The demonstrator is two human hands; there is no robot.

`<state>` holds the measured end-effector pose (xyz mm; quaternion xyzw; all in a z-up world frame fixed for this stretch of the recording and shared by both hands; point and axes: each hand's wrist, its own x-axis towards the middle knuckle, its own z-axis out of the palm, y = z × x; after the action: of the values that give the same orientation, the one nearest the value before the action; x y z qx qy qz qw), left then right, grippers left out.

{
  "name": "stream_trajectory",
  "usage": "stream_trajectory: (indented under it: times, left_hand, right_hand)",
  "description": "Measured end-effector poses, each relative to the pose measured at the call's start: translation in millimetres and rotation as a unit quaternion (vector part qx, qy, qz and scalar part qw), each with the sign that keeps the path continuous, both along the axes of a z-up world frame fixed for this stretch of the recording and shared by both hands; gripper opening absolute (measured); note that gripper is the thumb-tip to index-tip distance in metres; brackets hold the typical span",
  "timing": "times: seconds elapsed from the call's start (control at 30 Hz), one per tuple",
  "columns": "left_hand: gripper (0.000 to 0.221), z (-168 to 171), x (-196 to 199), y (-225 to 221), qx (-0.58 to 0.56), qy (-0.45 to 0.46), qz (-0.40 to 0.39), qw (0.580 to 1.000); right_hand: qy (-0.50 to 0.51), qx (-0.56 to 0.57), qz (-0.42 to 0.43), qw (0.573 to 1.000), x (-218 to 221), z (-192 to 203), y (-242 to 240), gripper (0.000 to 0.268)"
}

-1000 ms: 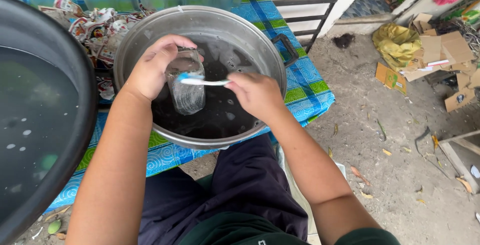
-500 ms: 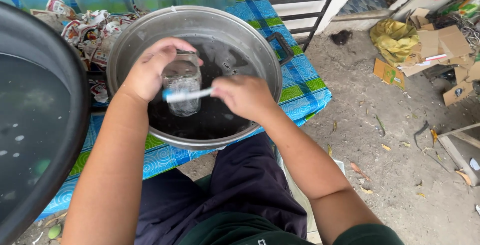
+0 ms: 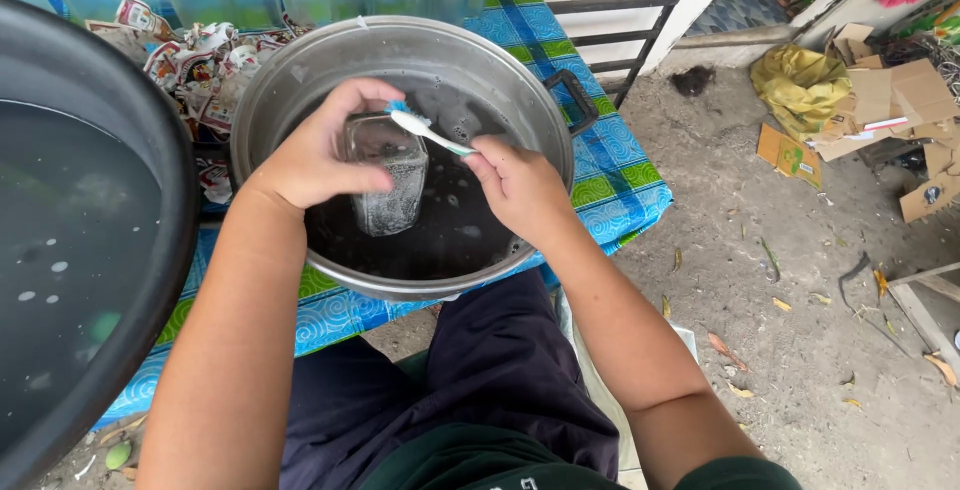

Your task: Washing glass bottles in a basin of soapy water using a toothbrush

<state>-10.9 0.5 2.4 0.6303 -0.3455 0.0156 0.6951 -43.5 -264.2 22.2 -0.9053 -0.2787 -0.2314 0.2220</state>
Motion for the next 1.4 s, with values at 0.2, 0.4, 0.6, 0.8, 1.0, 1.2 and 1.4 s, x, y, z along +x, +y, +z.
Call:
stream_trajectory:
  times: [0.2, 0.4, 0.6, 0.8, 1.0, 1.2, 1.4]
  left_hand:
    - [0.077, -17, 18, 5, -0.007, -0.019, -0.009, 1.0]
    - [0.045, -15, 19, 13, 0.034, -0.032, 0.059, 0.997]
    - [0.082, -18, 18, 11, 0.033, -0.006, 0.12, 0.992]
    - [0.074, 8, -8, 2, 0.049, 0.015, 0.132, 0.99]
    - [0.052, 26, -20, 6, 0.166, -0.131, 0.213, 0.954]
    - [0.055, 32, -23, 9, 0.13, -0.032, 0.175, 0.975]
    - [0.05, 23, -17, 11, 0.137, 0.02, 0.202, 0.97]
  right_hand:
    - [0.038, 0.013, 0.024, 0.999, -3, 1, 2, 0.025]
    - [0.048, 0.04, 0.021, 0.998, -6, 9, 3, 0.024]
    - [0.051, 0.043, 0.021, 0.998, -4, 6, -1, 0.023]
    - [0.089, 0.088, 0.034, 0.992, 1, 9, -7, 0.022]
    - [0.184, 0.187, 0.063, 0.963, 0, 19, 1, 0.013]
    - [0.286, 0.255, 0.159, 0.91, 20, 11, -14, 0.017]
    - [0.218, 0.084, 0.144, 0.962, 62, 23, -14, 0.011]
